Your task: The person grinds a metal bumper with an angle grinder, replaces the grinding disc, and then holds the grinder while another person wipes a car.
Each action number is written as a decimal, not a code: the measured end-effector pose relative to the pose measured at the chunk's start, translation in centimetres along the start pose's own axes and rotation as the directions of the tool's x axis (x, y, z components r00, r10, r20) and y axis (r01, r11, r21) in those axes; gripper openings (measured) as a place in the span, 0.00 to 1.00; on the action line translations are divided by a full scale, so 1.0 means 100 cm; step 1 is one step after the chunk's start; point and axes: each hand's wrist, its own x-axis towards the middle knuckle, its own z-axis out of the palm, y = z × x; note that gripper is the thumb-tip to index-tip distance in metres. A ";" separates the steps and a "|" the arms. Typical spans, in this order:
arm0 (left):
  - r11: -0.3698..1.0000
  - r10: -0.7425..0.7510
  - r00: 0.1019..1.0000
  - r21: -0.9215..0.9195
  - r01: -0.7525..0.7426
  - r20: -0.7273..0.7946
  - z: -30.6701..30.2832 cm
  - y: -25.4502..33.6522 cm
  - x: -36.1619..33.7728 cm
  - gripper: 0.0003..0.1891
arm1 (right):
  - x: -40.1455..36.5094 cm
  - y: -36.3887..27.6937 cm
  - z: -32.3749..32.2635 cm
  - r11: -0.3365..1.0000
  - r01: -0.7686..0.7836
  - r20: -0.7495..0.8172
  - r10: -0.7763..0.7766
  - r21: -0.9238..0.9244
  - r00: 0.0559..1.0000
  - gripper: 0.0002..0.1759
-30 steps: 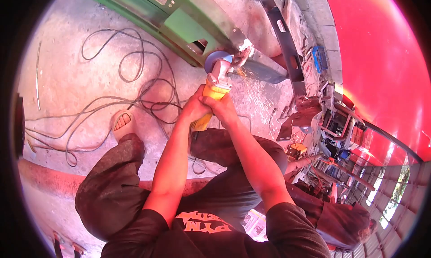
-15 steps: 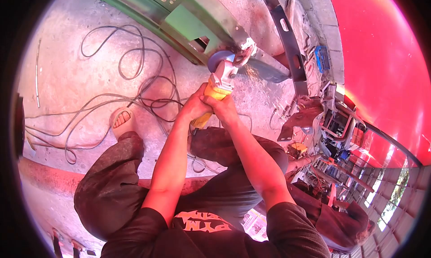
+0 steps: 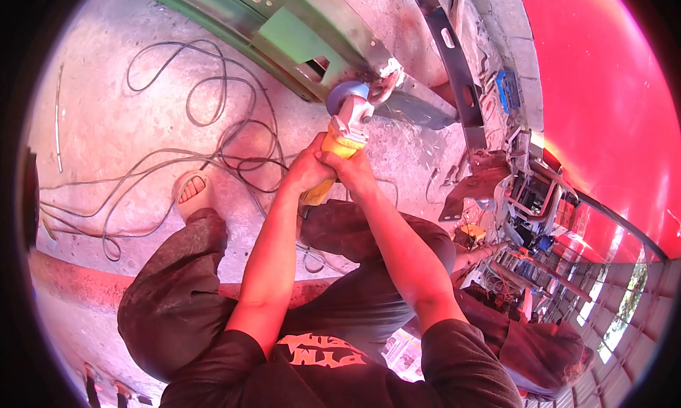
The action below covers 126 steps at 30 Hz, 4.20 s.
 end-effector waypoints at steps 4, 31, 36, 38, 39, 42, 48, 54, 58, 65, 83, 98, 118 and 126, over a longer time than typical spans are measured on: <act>0.997 0.077 0.996 -0.013 -0.077 -0.033 0.003 -0.005 0.004 0.38 | 0.005 0.005 -0.003 1.000 0.017 0.000 -0.017 -0.010 1.000 0.28; 1.000 0.004 1.000 0.008 -0.004 -0.012 0.001 0.000 0.002 0.40 | 0.002 0.001 0.000 1.000 0.017 0.002 -0.017 0.002 1.000 0.27; 0.999 0.034 0.999 -0.013 -0.034 -0.014 0.003 -0.007 0.005 0.40 | 0.001 0.002 -0.001 1.000 0.026 -0.010 -0.026 0.003 1.000 0.28; 0.999 0.043 0.999 -0.018 -0.043 -0.022 0.004 -0.009 0.006 0.40 | 0.003 0.004 -0.001 0.999 0.033 -0.006 -0.033 -0.001 0.999 0.29; 0.999 0.048 0.999 -0.021 -0.048 -0.026 0.003 -0.005 0.004 0.40 | 0.004 0.005 -0.002 1.000 0.025 -0.006 -0.025 -0.005 1.000 0.29; 1.000 -0.016 1.000 0.015 0.016 0.004 0.000 0.007 -0.002 0.41 | 0.003 0.006 -0.003 1.000 -0.003 -0.015 0.003 0.001 1.000 0.29; 1.000 0.027 1.000 -0.014 -0.027 -0.010 0.006 -0.001 0.002 0.41 | -0.002 0.001 -0.003 0.999 -0.029 -0.029 0.030 0.039 0.999 0.28; 0.997 0.049 0.998 0.068 -0.046 -0.047 0.006 -0.004 0.002 0.38 | 0.001 0.008 -0.006 1.000 -0.018 -0.003 0.018 0.011 1.000 0.27; 0.996 0.077 0.996 0.047 -0.075 -0.045 0.009 -0.008 0.004 0.38 | 0.002 0.008 -0.008 1.000 0.003 0.001 -0.004 0.013 1.000 0.27; 0.997 0.030 0.998 0.078 -0.026 -0.052 0.009 -0.001 0.000 0.38 | 0.000 0.004 -0.006 0.998 -0.045 -0.022 0.045 0.036 0.999 0.32; 0.985 0.069 0.993 0.161 -0.053 -0.092 0.012 -0.017 0.003 0.37 | -0.006 -0.001 -0.002 0.996 -0.016 0.038 0.013 0.085 0.999 0.28; 0.993 0.064 0.994 0.106 -0.055 -0.083 0.009 -0.011 0.004 0.37 | -0.002 -0.006 -0.005 0.999 -0.012 0.062 0.015 -0.045 0.998 0.29; 0.992 0.128 0.988 -0.012 -0.129 -0.088 0.007 -0.012 0.006 0.36 | -0.006 -0.016 0.002 0.998 0.059 0.049 -0.057 -0.036 0.997 0.30; 0.988 0.125 0.992 -0.087 -0.127 -0.024 -0.003 -0.009 0.007 0.38 | -0.002 -0.011 0.009 0.997 0.063 0.002 -0.063 -0.050 0.998 0.30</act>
